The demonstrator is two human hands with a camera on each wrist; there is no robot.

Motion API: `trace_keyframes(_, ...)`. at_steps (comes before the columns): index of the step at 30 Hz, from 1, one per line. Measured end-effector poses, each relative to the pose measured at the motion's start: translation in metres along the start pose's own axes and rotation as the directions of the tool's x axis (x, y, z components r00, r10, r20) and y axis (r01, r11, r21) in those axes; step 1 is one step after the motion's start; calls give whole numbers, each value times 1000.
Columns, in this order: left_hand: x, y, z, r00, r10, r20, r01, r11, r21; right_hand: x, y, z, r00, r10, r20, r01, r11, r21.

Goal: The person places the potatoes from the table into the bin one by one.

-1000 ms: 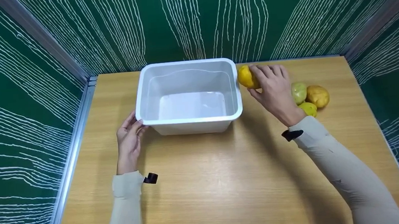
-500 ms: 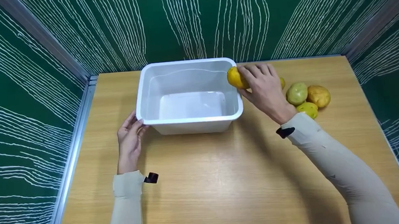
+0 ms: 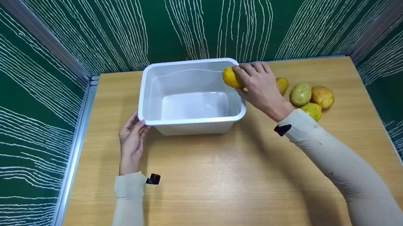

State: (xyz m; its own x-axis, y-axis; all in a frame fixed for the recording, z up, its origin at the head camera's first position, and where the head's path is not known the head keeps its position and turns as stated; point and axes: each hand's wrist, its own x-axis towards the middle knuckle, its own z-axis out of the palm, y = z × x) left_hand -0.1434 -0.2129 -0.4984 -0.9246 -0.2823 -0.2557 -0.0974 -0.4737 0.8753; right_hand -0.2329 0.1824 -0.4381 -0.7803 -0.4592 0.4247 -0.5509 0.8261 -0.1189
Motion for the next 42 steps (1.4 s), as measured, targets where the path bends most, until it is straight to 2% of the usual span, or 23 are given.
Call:
trace_keyframes(9, 0, 1, 0, 1000, 2, -1, -2, 1000, -7, 14, -6, -1, 996, -5, 94, 6, 1000, -7)
trace_keyframes(17, 0, 0, 1, 1000, -4, -10, 4, 1000, 5, 29, -12, -3, 978, -11, 207, 14, 1000, -14)
trace_keyframes(29, 1, 0, 1, 1000, -8, -17, 9, 1000, 13, 46, -22, -3, 969, -45, 244, 49, 999, -8)
trace_keyframes(42, 1, 0, 3, 999, -11, -38, 10, 1000, -27, 63, -31, -2, 938, -51, 342, 61, 998, -18)
